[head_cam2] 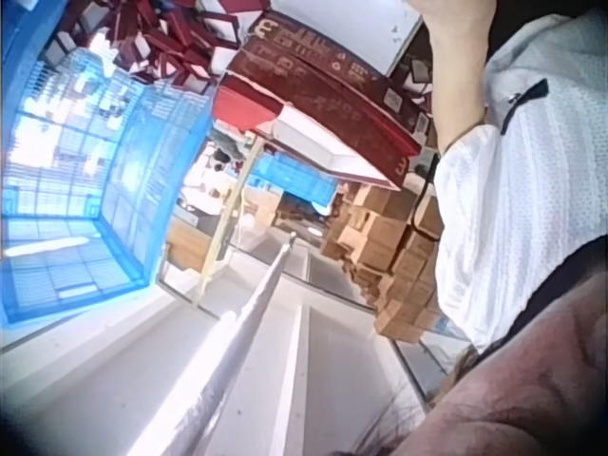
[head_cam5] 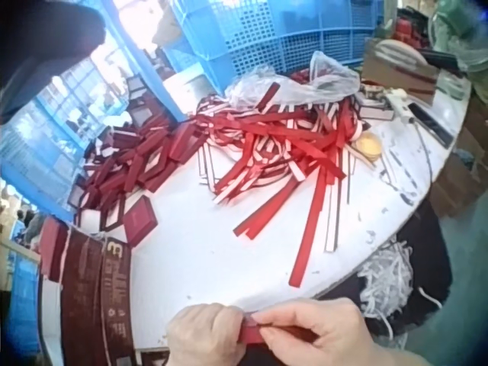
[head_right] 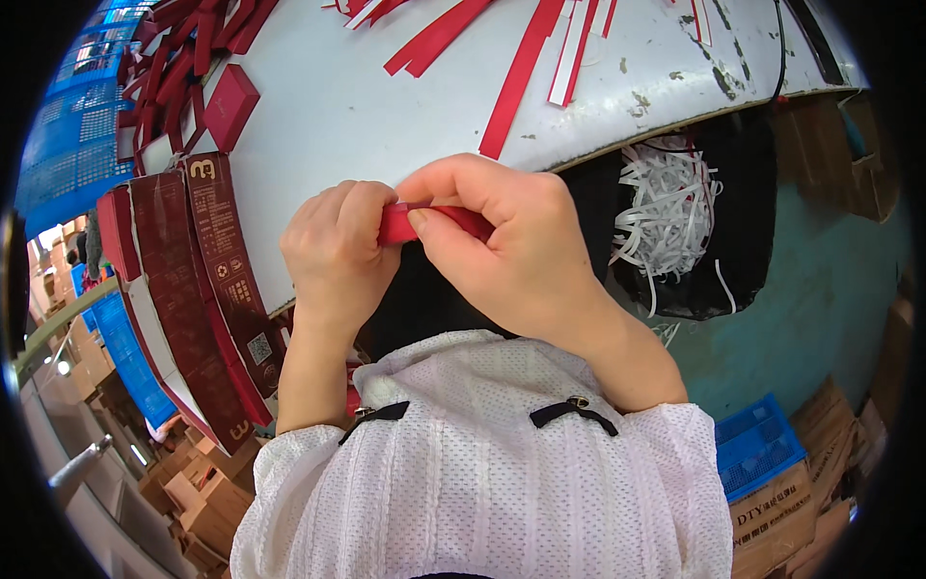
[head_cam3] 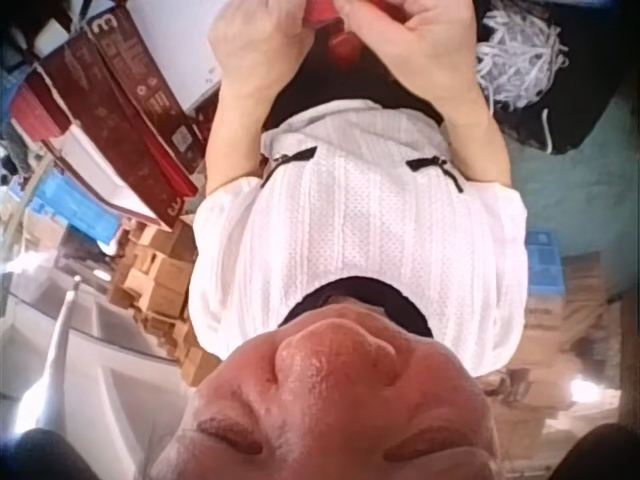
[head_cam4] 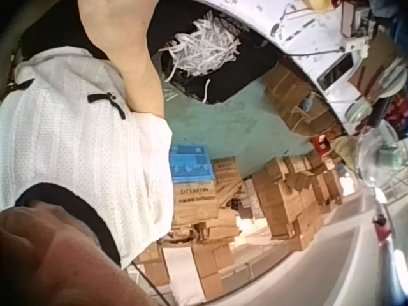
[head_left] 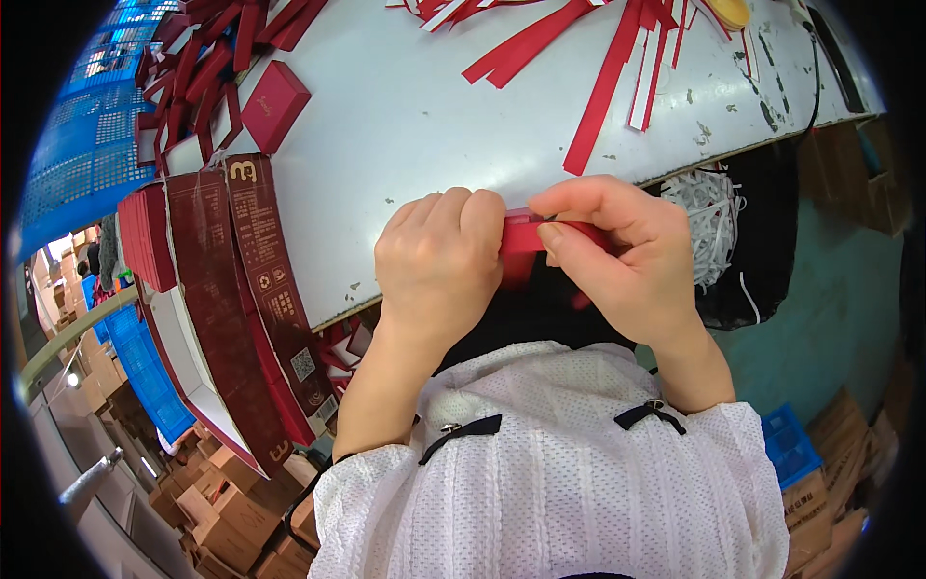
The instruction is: The person repeatedly wraps small red boxes with red ribbons by hand. They pick up a box, thread a ribbon through a slot, pull it tight, and place the finished box into a stack on the left. The process is repeated continuously throughout the clip.
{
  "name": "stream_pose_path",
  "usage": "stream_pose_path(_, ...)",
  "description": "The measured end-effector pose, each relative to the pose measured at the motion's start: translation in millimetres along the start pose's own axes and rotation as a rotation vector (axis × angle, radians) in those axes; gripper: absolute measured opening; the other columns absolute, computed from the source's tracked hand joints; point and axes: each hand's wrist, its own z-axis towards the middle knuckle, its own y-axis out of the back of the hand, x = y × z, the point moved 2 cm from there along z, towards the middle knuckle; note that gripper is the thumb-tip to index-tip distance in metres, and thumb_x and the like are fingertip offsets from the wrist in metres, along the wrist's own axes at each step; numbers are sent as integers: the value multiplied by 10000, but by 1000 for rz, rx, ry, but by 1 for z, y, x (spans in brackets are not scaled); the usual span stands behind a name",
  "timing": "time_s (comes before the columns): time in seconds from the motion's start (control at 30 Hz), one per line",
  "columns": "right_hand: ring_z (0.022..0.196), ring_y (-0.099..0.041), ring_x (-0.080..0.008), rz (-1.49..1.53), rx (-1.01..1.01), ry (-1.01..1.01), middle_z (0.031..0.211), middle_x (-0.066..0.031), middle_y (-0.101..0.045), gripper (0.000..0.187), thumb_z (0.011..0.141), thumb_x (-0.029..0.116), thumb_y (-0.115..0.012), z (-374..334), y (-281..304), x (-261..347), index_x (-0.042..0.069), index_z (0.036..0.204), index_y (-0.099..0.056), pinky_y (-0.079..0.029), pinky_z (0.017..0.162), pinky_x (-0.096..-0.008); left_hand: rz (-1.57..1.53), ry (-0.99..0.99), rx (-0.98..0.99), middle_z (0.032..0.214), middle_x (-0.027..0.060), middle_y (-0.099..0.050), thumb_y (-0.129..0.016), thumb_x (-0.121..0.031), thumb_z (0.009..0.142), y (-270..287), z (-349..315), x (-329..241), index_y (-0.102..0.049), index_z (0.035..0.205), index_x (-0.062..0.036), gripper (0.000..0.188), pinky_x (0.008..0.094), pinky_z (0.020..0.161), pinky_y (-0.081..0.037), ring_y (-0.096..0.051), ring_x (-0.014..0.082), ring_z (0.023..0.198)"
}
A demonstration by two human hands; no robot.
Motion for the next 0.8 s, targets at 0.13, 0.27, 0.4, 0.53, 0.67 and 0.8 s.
stream_pose_path(0.13, 592, -541, -39, 22, -12, 29, 680, -30, -613, 125, 736, -7, -570, 1, 3, 3, -17, 858, -592, -435, 541, -175, 20, 5, 15, 513, 28, -390, -559, -54, 587, -2, 0, -2, -377, 603, -87, 186, 303, 449, -389, -455, 188, 450)
stream_pose_path(0.27, 611, -553, -52, 23, 30, -43, 713, -42, -612, 131, 742, -16, -577, 2, 9, -6, -24, 872, -584, -444, 553, -179, 16, 14, -8, 513, 27, -390, -560, -57, 587, -1, 0, -3, -378, 598, -89, 186, 304, 448, -388, -453, 185, 447)
stream_pose_path(0.4, 633, -568, -74, 114, 89, -159, 764, -61, -619, 131, 746, -28, -598, 3, 11, -15, -35, 876, -586, -459, 579, -190, 23, 4, 4, 513, 29, -385, -563, -62, 585, -1, 0, -4, -384, 591, -89, 181, 303, 452, -385, -451, 191, 454)
stream_pose_path(0.53, 615, -566, -75, -269, 120, -44, 710, -57, -624, 119, 717, -7, -630, 3, 18, -6, -27, 834, -623, -442, 558, -201, -76, -5, -61, 532, 35, -425, -590, -36, 553, 5, -6, 5, -459, 629, -73, 156, 304, 471, -394, -477, 215, 486)
stream_pose_path(0.67, 612, -600, -109, -264, 211, 65, 681, -85, -633, 130, 741, 40, -608, 4, 41, -1, -21, 852, -634, -456, 558, -213, -378, 176, -311, 700, 118, -601, -633, 8, 670, 2, -35, 24, -549, 780, -13, 140, 319, 622, -487, -592, 208, 654)
stream_pose_path(0.8, 631, -587, -102, -136, 177, 12, 697, -70, -631, 134, 740, 16, -604, 9, 36, -9, -22, 864, -638, -453, 565, -212, -578, 153, -435, 738, 136, -618, -615, -14, 742, -11, -52, 32, -514, 805, 5, 120, 331, 643, -499, -594, 210, 671)
